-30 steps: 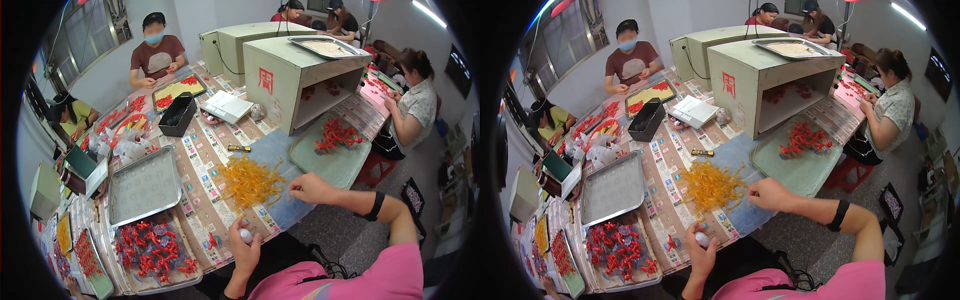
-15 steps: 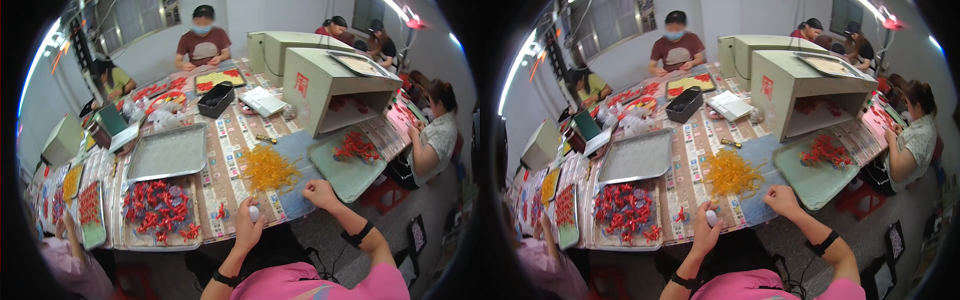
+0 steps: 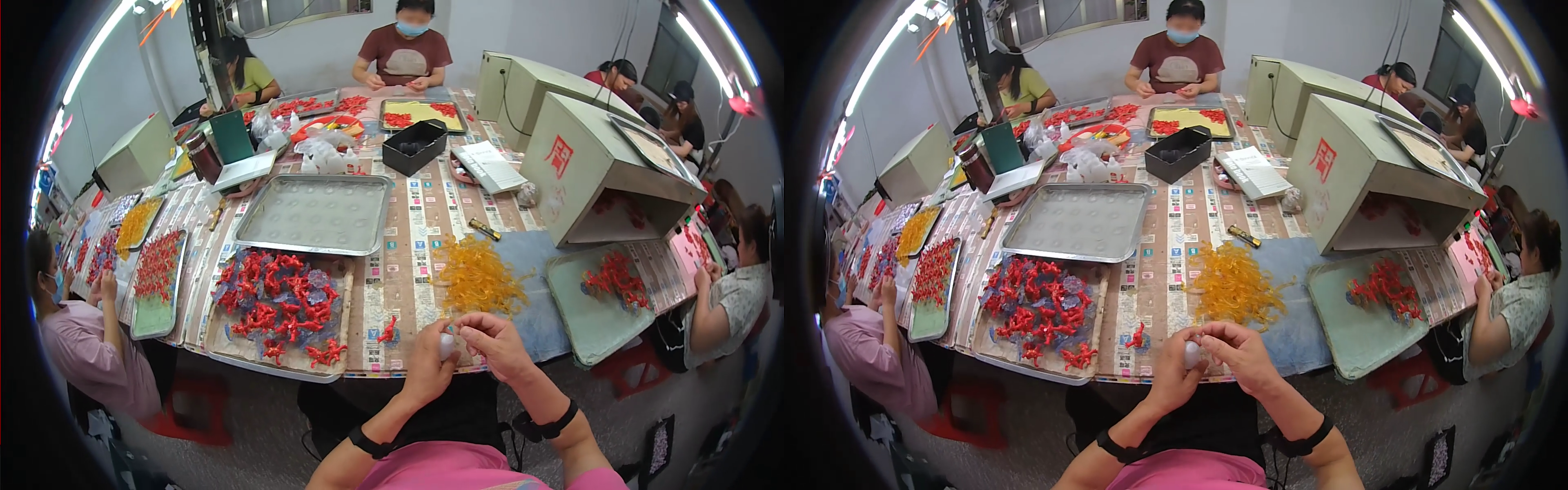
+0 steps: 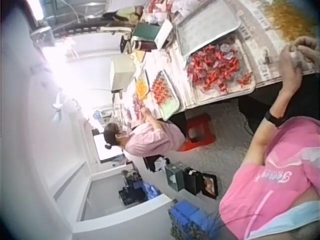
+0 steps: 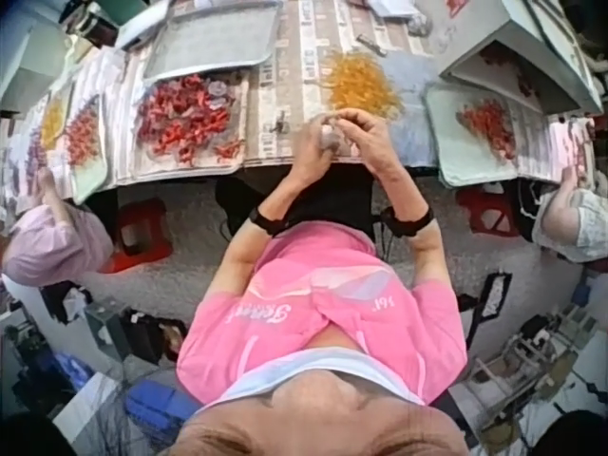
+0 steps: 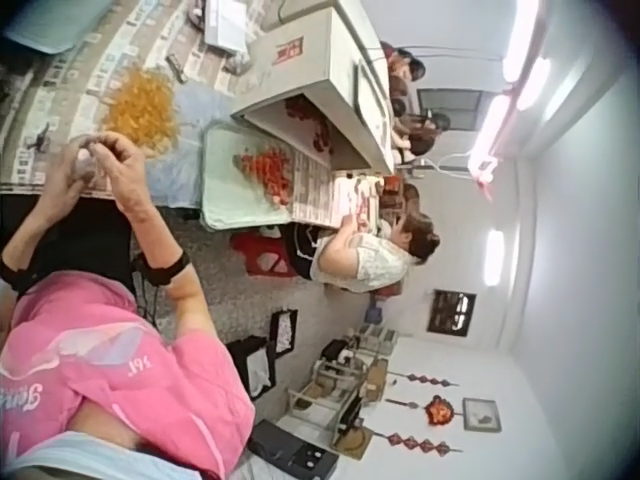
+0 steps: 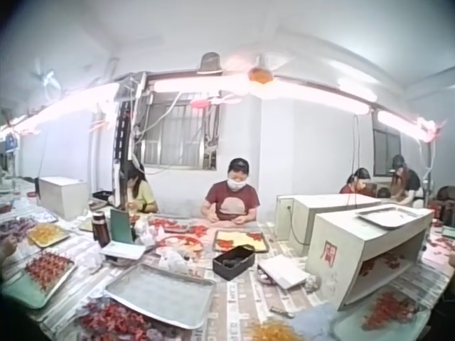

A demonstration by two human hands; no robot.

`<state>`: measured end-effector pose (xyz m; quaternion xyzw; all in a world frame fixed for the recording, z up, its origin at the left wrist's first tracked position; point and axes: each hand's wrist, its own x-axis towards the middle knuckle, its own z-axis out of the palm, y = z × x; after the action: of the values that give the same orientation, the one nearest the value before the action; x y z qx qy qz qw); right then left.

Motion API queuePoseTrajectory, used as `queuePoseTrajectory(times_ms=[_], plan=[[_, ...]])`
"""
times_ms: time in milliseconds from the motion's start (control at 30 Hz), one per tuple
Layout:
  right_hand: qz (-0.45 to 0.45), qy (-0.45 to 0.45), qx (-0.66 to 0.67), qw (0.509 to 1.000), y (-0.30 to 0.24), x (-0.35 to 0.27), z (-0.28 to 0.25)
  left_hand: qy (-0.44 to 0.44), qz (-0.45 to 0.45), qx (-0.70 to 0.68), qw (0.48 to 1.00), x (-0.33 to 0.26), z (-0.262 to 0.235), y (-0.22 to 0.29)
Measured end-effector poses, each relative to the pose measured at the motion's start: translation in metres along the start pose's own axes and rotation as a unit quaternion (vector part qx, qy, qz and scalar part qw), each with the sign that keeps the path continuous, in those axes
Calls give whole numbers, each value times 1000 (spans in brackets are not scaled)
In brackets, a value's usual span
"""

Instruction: Assembling small red and gold plastic parts using glue at a workshop table.

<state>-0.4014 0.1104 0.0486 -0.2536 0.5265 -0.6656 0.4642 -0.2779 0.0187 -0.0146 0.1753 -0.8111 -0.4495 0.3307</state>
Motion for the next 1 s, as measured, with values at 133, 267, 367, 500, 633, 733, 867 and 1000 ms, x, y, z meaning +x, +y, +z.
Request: queuePoseTrajectory(times_ms=[133,267,367,500,633,733,867,1000], plan=[[-11,-20,-3,1000,4,4,2,5,17,-5,1000,-1,-1,-1],[-36,-19,-43,998,5,5,-1,20,9,-8,1000,0,-1,1],[-28,-13,-57,998,4,6,1,29,2,-8,1000,-1,-1,2],[-47,-28,-72,996,5,10,-1,26,-5,-24,999,-1,0,-1],[-44,-38,-101,993,6,11,-1,22,-12,-30,999,0,-1,0],[-94,-30,-197,975,6,9,4,20,-20,-34,999,-1,-1,2],[-160,20,-252,954,18,6,13,22,-22,-30,999,-2,1,0],[-202,71,-286,934,29,3,15,29,-8,-28,999,-1,2,-1]])
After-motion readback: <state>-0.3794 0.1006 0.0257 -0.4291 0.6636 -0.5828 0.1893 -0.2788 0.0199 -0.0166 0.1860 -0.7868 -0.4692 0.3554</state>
